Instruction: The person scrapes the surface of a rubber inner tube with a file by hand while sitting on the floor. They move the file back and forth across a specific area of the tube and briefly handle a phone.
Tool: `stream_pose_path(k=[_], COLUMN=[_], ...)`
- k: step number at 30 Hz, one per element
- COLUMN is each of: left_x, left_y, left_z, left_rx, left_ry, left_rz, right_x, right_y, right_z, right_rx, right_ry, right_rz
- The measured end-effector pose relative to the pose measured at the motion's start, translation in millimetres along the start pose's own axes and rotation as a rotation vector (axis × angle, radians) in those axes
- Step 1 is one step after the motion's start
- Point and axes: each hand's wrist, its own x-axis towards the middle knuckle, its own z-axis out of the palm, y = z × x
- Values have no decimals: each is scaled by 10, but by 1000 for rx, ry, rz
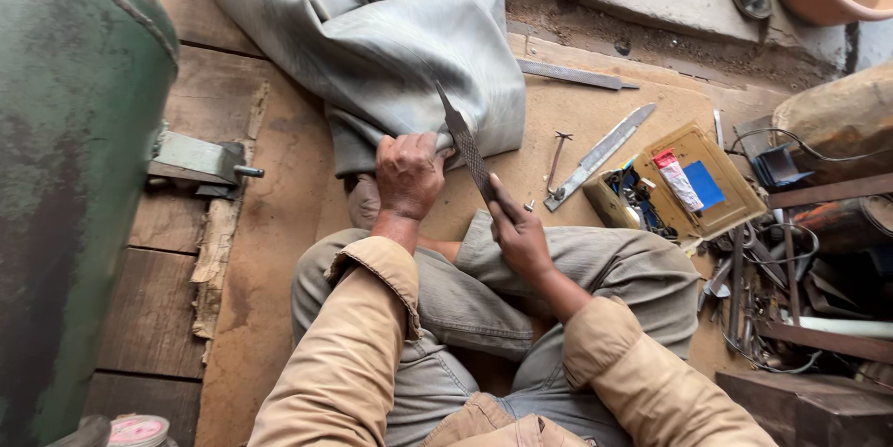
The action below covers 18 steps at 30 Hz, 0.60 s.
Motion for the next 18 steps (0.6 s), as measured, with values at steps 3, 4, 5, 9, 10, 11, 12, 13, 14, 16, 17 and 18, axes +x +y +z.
stream_pose_path(k=[3, 4, 5, 9, 10, 11, 12, 13, 14, 16, 17, 18], left_x=[19, 21, 18, 15, 21, 28, 43, 50, 44, 59, 68, 79], left_y=[31, 48, 69, 125, 125, 118, 108, 95, 72, 47, 36, 33], left_z=[8, -1, -12, -60, -65, -65, -55, -47, -50, -22, -5, 12], left_rx=[12, 9, 8, 51, 76, 98, 80, 64, 53, 27, 12, 18], left_ry=[-8, -13, -20, 13, 9, 4, 2, -2, -11, -38, -48, -34], left_rz=[-34, -35, -40, 26, 31, 35, 42, 41, 39, -16, -37, -40], right_x=[78, 191, 335, 837, 860, 852, 804, 720, 577, 304, 194, 152], right_y=[-37, -82, -128, -323, -314, -279, -255, -220, -171, -93, -68, -57], right_z=[-52, -27, 35, 355, 370, 369, 358, 308, 225, 28, -57, -125], right_rx=[-84, -143, -72, 158, 55, -52, -161, -157, -147, -155, -168, -181], right_ry=[23, 42, 45, 5, 16, 28, 36, 16, -9, -22, -12, -3], right_rz=[-20, -21, -27, -183, -259, -334, -402, -300, -194, -30, 24, 75])
